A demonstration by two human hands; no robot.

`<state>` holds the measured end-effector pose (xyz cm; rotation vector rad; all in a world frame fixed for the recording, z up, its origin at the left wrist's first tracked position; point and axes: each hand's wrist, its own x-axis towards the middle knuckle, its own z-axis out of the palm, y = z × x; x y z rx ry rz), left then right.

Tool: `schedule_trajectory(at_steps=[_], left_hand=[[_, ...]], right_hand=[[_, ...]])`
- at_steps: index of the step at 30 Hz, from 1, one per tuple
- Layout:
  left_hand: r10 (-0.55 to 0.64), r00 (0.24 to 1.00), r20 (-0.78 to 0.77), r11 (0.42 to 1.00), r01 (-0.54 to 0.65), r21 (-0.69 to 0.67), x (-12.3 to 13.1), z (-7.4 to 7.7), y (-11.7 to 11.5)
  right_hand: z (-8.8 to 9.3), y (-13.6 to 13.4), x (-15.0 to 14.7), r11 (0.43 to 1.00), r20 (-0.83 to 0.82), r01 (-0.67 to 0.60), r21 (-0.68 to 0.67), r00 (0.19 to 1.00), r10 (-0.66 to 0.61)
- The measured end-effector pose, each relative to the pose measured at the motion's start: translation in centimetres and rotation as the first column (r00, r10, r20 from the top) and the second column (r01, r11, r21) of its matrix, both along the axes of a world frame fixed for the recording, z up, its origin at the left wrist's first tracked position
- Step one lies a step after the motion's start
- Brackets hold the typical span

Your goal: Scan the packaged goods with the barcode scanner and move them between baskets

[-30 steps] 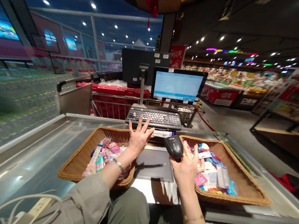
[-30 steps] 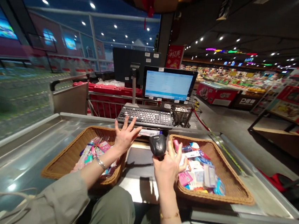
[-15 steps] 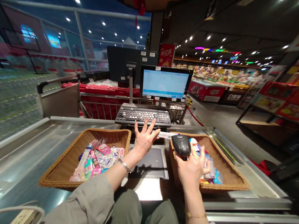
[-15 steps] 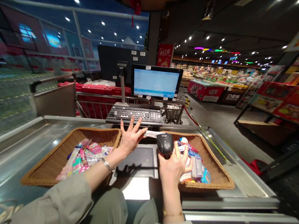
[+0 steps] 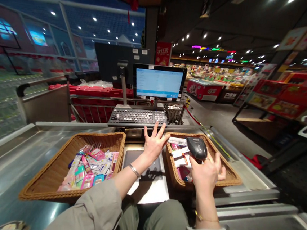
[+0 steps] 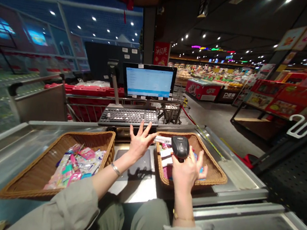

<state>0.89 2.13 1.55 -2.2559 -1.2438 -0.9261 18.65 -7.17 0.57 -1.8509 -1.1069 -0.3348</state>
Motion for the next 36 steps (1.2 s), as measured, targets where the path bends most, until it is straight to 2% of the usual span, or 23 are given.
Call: schedule_trajectory(at_steps=[8,14,22,29,36], left_hand=[[-0.084,0.996,-0.042,0.996,0.084,-0.011,3.0,-1.3,-0.1],[-0.159,0.982,-0.101,0.986,0.154,-0.056,4.7,-1.5,-0.1],[-0.280,0.939,-0.202,0.960,0.271,-0.068,6.9,-2.3,0.5],[-0.402,0.856,-0.326,0.914,0.397,-0.085,7.7,-2.1,1.6],[-0.287,0.920,-0.267,0.957,0.287,-0.043,8.6,-2.2,1.2]], right_hand=[[-0.9,-0.4,3.3,0.994,-0.049,0.102,0.034,0.994,-0.100],[-1.3,-0.8,5.3,0.990,-0.089,0.137,0.016,0.987,-0.135],[-1.3,-1.2,6.1,0.987,-0.130,0.162,0.017,0.979,-0.158],[-1.1,-1.3,6.4,0.983,-0.142,0.185,0.017,0.973,-0.181],[-1.4,-1.3,6.2,0.989,-0.124,0.145,0.001,0.982,-0.144]])
